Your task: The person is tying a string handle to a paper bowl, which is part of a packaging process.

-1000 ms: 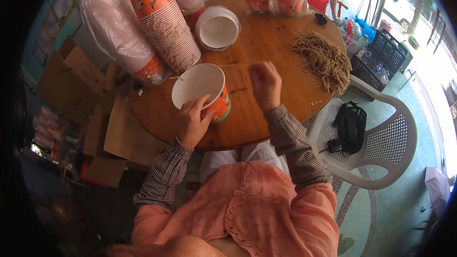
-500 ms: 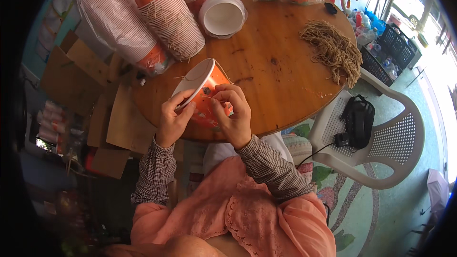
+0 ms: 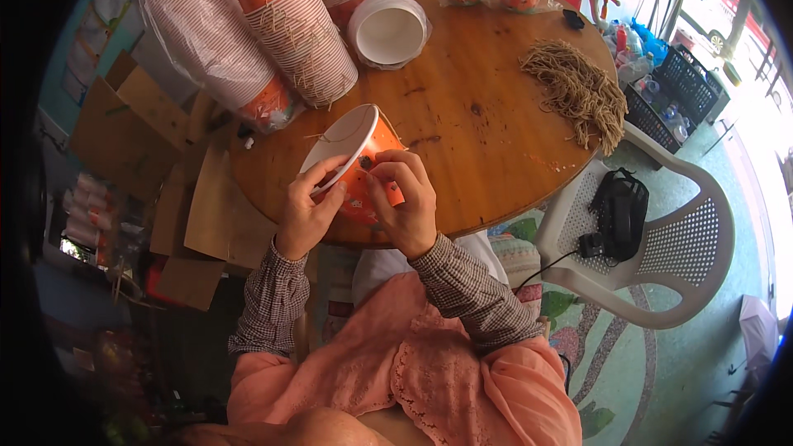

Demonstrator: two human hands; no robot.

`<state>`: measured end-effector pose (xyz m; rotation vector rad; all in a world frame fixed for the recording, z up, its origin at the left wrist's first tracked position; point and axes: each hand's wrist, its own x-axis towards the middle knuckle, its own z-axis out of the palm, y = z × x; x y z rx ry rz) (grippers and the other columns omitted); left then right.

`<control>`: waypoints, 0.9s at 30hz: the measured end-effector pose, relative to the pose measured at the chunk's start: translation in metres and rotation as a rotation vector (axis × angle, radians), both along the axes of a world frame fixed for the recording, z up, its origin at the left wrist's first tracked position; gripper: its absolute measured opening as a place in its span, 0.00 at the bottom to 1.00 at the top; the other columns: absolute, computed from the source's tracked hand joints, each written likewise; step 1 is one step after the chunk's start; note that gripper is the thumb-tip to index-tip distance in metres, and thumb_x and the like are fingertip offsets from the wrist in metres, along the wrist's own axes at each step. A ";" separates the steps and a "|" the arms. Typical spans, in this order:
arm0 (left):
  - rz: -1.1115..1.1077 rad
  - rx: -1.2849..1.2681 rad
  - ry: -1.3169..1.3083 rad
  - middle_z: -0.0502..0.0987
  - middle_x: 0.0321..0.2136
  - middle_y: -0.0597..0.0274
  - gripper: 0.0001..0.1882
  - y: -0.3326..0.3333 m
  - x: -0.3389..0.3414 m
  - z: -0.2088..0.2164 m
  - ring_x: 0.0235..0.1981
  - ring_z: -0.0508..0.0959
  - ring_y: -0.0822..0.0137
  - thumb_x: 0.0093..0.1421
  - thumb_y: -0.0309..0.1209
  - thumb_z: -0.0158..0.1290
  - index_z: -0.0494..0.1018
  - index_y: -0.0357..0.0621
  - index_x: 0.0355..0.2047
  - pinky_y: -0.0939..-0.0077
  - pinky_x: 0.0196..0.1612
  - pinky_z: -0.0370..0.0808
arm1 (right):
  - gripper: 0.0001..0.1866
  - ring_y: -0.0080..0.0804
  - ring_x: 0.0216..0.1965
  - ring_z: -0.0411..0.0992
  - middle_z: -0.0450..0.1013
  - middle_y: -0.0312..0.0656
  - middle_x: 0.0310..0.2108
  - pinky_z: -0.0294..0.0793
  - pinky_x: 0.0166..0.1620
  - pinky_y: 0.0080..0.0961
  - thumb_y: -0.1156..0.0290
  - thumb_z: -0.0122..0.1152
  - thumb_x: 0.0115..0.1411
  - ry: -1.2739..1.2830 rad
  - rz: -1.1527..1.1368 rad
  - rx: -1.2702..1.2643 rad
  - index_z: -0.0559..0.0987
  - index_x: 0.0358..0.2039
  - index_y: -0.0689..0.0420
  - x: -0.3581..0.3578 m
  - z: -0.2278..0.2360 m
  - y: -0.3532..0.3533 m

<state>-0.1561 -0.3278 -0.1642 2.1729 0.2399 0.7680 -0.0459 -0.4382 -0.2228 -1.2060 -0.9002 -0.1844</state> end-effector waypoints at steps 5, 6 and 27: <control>-0.011 0.231 0.007 0.80 0.34 0.52 0.16 0.001 0.000 0.005 0.34 0.81 0.59 0.54 0.21 0.53 0.74 0.36 0.45 0.68 0.41 0.75 | 0.11 0.40 0.42 0.71 0.71 0.44 0.41 0.73 0.43 0.31 0.82 0.65 0.48 -0.128 -0.040 -0.024 0.77 0.33 0.58 -0.002 -0.002 -0.002; -0.016 0.283 0.043 0.79 0.32 0.54 0.16 0.003 -0.001 0.004 0.33 0.80 0.58 0.54 0.21 0.54 0.74 0.36 0.44 0.67 0.42 0.73 | 0.11 0.40 0.42 0.71 0.71 0.44 0.41 0.73 0.43 0.31 0.82 0.65 0.48 -0.130 -0.040 -0.023 0.77 0.33 0.58 -0.002 0.000 -0.004; -0.196 0.189 0.109 0.76 0.28 0.65 0.06 0.012 0.000 -0.021 0.34 0.76 0.67 0.55 0.25 0.59 0.73 0.40 0.32 0.74 0.45 0.71 | 0.06 0.40 0.31 0.76 0.75 0.43 0.30 0.76 0.34 0.31 0.76 0.61 0.55 -0.293 0.135 -0.314 0.76 0.34 0.58 0.045 0.025 0.005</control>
